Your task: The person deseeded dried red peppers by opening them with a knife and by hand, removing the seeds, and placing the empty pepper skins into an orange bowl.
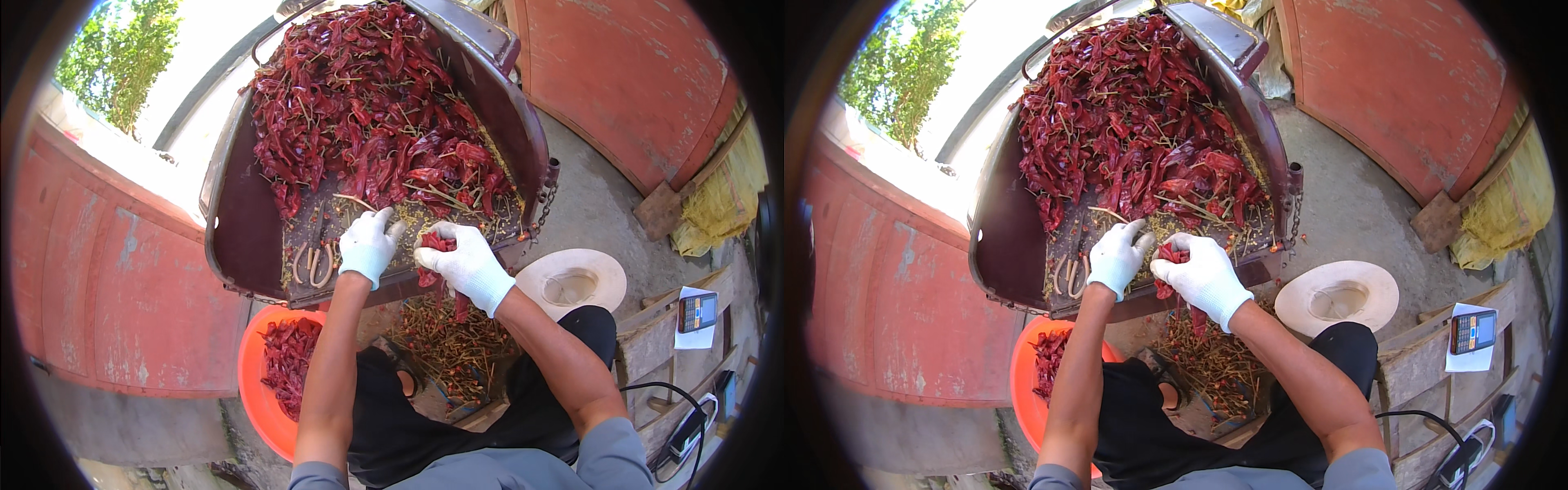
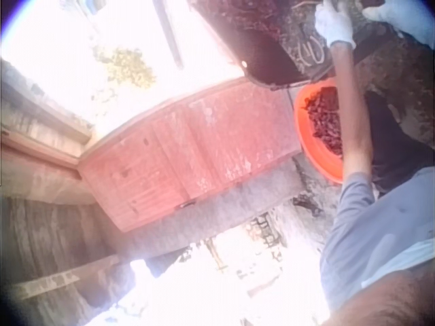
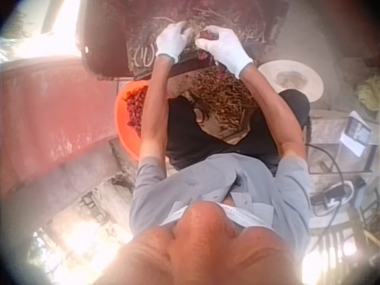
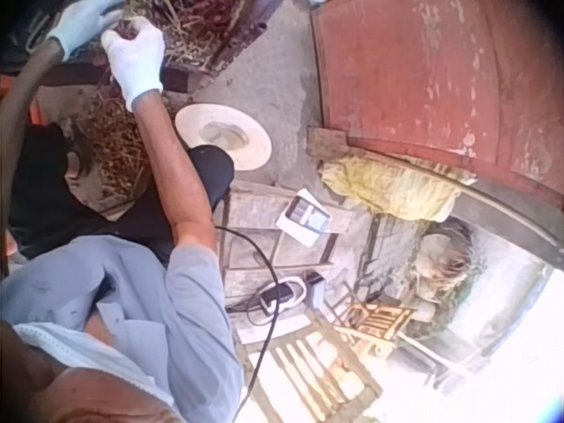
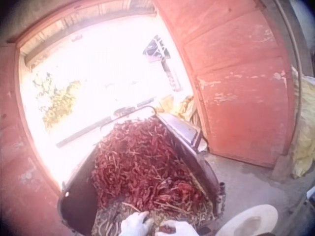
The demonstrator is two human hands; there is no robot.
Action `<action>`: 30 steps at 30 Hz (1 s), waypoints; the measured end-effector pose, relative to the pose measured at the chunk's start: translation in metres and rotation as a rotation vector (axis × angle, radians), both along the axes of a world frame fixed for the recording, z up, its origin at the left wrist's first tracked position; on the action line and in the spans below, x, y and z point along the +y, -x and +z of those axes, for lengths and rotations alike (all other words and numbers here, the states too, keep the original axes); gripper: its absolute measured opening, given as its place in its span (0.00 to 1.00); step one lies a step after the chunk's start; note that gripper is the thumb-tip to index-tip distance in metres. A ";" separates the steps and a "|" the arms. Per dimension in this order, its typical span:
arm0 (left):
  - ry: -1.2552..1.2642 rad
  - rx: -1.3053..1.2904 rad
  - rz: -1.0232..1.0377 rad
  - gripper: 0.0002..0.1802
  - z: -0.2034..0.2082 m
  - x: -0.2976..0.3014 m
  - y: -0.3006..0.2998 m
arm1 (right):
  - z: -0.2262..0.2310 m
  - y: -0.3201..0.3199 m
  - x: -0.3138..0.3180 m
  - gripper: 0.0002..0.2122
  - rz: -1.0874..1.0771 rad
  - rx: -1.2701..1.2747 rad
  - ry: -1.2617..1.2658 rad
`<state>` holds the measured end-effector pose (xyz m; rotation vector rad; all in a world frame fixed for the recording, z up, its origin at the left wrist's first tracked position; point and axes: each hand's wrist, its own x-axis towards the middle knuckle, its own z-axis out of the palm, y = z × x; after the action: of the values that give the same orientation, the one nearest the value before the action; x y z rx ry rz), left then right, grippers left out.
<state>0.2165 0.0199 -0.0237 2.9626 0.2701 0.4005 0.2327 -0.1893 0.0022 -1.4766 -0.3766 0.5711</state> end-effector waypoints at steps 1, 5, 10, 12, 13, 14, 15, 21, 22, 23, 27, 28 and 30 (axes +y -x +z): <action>0.039 -0.040 0.009 0.18 -0.002 0.003 -0.003 | 0.001 -0.001 0.000 0.08 0.001 -0.012 0.002; 0.291 -0.211 0.129 0.12 0.006 0.010 0.003 | 0.011 -0.003 -0.003 0.07 0.035 0.031 0.038; 0.719 -0.323 0.211 0.09 0.033 0.017 0.024 | -0.004 -0.005 0.001 0.09 -0.018 -0.033 -0.008; 0.790 -0.266 0.207 0.08 0.045 0.012 0.038 | -0.001 -0.003 0.003 0.12 -0.107 -0.283 0.157; 0.851 -0.258 0.187 0.07 0.048 0.009 0.043 | 0.001 -0.002 0.003 0.14 -0.157 -0.409 0.245; 0.912 -0.249 0.166 0.07 0.050 0.006 0.048 | 0.001 0.000 0.003 0.16 -0.182 -0.493 0.273; 0.949 -0.238 0.146 0.07 0.050 0.002 0.051 | 0.001 0.002 0.004 0.19 -0.208 -0.577 0.301; 1.130 -0.204 0.084 0.07 0.065 -0.030 0.068 | 0.008 0.017 0.008 0.33 -0.154 -0.826 0.524; 1.125 -0.206 0.061 0.08 0.067 -0.033 0.070 | 0.009 0.018 0.007 0.33 -0.172 -0.830 0.518; 1.142 -0.175 0.055 0.08 0.071 -0.034 0.073 | 0.011 0.018 0.005 0.33 -0.190 -0.834 0.511; 1.261 -0.151 0.003 0.09 0.072 -0.036 0.077 | -0.001 0.015 0.005 0.26 -0.231 -0.879 0.374; 1.284 -0.141 -0.029 0.10 0.071 -0.032 0.079 | -0.003 0.015 0.007 0.24 -0.236 -0.892 0.326; 1.447 -0.190 -0.072 0.13 0.072 -0.033 0.079 | 0.001 0.013 0.007 0.20 -0.147 -0.657 0.309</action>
<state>0.1375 -0.0126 0.0480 1.5023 0.2575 0.2721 0.2194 -0.1826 0.0030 -1.9603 -0.7034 0.0048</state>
